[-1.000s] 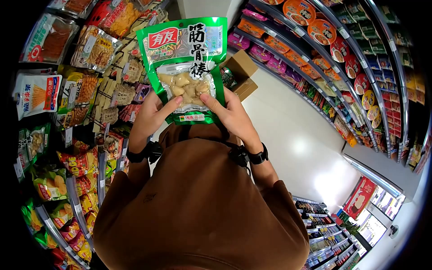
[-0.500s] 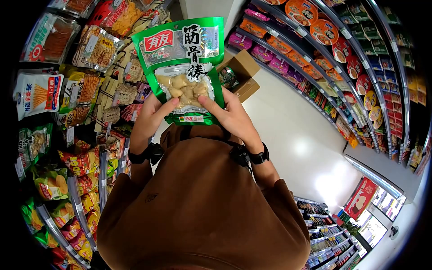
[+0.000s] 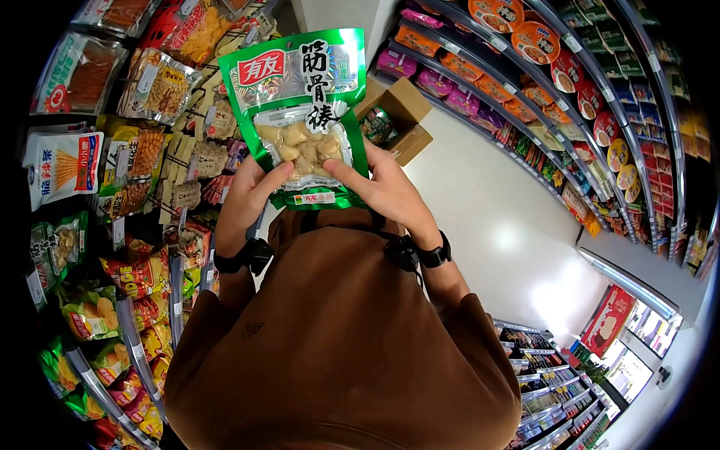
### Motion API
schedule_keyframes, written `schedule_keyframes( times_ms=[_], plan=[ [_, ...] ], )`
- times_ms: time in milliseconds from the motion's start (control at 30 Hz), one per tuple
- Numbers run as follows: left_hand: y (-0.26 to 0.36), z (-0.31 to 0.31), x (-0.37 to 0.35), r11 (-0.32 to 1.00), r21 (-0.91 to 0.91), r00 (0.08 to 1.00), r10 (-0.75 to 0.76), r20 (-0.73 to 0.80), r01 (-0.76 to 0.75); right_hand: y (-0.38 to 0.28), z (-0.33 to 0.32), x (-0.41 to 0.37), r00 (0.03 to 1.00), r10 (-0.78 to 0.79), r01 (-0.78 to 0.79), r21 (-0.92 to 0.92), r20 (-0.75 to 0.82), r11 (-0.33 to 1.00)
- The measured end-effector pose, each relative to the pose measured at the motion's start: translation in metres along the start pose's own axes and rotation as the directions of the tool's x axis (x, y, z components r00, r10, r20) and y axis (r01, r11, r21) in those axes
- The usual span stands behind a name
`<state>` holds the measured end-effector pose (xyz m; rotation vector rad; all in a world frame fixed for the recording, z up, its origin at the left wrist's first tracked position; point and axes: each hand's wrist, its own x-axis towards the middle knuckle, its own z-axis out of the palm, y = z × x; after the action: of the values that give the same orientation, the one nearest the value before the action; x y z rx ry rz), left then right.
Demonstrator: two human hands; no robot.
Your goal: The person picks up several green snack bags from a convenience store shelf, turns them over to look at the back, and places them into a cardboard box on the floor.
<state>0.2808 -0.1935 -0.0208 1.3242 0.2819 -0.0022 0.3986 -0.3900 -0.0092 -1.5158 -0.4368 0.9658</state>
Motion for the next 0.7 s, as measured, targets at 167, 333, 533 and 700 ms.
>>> schedule_keyframes(
  times_ms=[167, 333, 533, 700],
  plan=[
    [-0.0006, -0.0008, -0.0019, 0.999, 0.035, 1.000, -0.001, 0.018, 0.000, -0.0032, 0.0009, -0.0035, 1.000, -0.011, 0.011, -0.023, 0.023, 1.000],
    [-0.0032, -0.0019, -0.0035, 0.999, 0.035, 1.000, 0.004, 0.017, -0.005, -0.0022, 0.0018, -0.0050, 1.000, 0.017, -0.015, -0.057, 0.022, 0.998],
    [-0.0040, 0.0000, -0.0060, 0.999, 0.032, 1.000, 0.008, 0.004, -0.008, -0.0023, 0.0052, -0.0078, 1.000, 0.018, -0.018, -0.045, 0.013, 0.999],
    [-0.0055, 0.0005, -0.0066, 1.000, 0.027, 1.000, 0.001, 0.020, -0.001, 0.0029, 0.0059, -0.0088, 1.000, 0.009, -0.009, -0.039, 0.013, 0.999]
  ],
)
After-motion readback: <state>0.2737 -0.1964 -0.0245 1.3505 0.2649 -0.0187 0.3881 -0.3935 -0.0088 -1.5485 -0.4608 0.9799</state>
